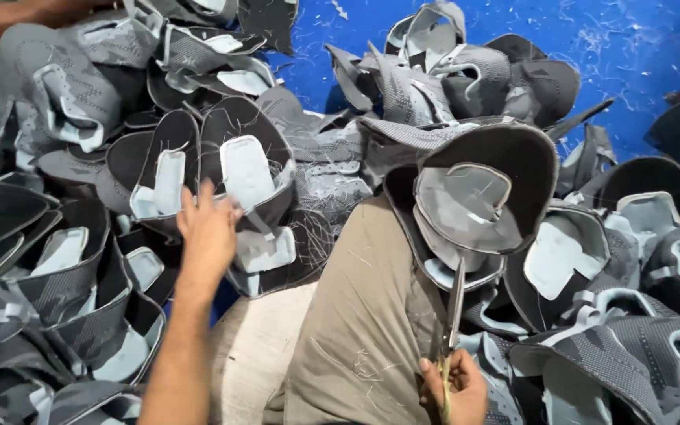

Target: Trimming excess material and threads from shoe uppers using scissors.

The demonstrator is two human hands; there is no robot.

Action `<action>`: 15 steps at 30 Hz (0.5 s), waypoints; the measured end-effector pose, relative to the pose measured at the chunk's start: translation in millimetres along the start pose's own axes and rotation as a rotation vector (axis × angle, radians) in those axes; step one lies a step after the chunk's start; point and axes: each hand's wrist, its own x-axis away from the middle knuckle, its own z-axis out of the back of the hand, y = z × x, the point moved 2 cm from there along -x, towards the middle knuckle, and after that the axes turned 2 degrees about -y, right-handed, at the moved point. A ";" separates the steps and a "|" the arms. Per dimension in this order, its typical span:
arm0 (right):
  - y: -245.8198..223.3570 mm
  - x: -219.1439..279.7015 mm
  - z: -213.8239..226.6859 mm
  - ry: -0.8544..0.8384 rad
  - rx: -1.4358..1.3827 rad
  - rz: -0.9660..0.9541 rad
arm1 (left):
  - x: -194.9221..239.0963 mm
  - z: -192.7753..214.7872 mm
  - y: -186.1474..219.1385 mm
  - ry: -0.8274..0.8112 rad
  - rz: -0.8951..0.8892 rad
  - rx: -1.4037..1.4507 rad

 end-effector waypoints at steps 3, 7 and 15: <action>12.6 -0.4 3.2 0.008 0.021 0.035 | -18.4 -2.7 20.4 0.093 -0.074 -0.060; 8.9 -6.2 -0.5 -0.003 0.004 -0.035 | -59.7 46.0 65.8 0.335 -0.024 0.247; 19.3 -6.8 8.5 0.048 -0.028 -0.013 | -97.8 106.9 129.5 0.610 -0.229 0.649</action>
